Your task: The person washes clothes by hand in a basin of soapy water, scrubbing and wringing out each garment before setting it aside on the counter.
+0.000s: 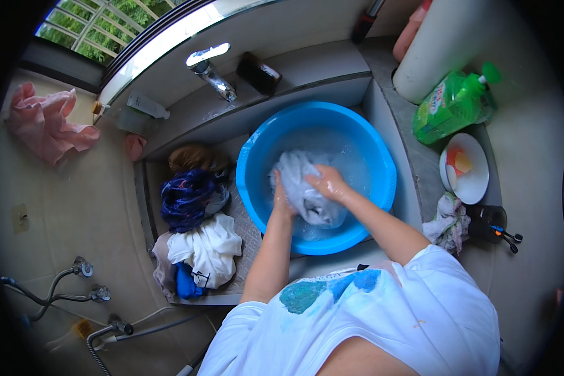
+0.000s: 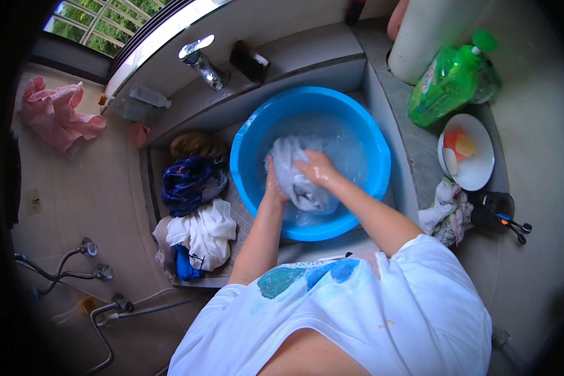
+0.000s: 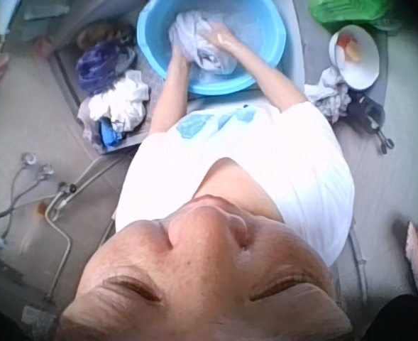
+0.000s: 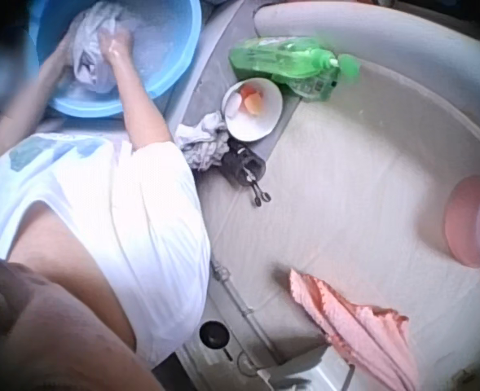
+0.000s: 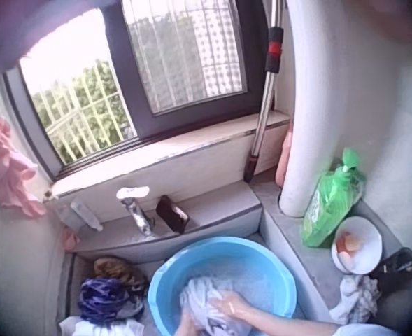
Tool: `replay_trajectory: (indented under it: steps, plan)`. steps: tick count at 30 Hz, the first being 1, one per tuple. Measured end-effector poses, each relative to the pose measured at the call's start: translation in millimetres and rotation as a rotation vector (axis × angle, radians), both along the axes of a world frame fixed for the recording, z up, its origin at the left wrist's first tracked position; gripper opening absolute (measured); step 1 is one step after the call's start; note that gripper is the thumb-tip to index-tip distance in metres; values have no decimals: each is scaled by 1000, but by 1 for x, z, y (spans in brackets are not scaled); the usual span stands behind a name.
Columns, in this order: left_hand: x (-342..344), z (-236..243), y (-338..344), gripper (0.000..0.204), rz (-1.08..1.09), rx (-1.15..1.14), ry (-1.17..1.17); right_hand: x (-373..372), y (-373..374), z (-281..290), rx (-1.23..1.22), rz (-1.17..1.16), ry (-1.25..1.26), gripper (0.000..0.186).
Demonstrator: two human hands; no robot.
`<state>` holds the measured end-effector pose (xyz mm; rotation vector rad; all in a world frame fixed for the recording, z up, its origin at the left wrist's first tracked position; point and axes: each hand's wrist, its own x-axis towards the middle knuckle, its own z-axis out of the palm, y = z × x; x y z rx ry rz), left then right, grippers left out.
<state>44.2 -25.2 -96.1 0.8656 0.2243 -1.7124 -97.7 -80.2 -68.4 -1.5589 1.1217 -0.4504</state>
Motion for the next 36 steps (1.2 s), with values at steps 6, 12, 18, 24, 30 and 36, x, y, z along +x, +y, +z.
replay_trajectory:
  steps: [6,12,18,24,30,36]
  plan:
    - [-15,46,-4,67,-36,-233,89,13,54,91,-248,58,-83,25]
    - [-47,65,23,58,-202,-143,-43,24,40,81,-698,50,-6,24]
    - [-13,93,56,44,-383,173,-590,-28,-28,19,-701,-111,297,34]
    - [-4,104,60,31,-99,129,-536,-66,-27,35,-564,-196,522,61]
    - [-13,114,60,27,-39,6,-507,-49,56,63,-247,317,429,99]
    - [-23,165,82,24,-43,-206,-551,-40,74,-11,-395,294,272,104]
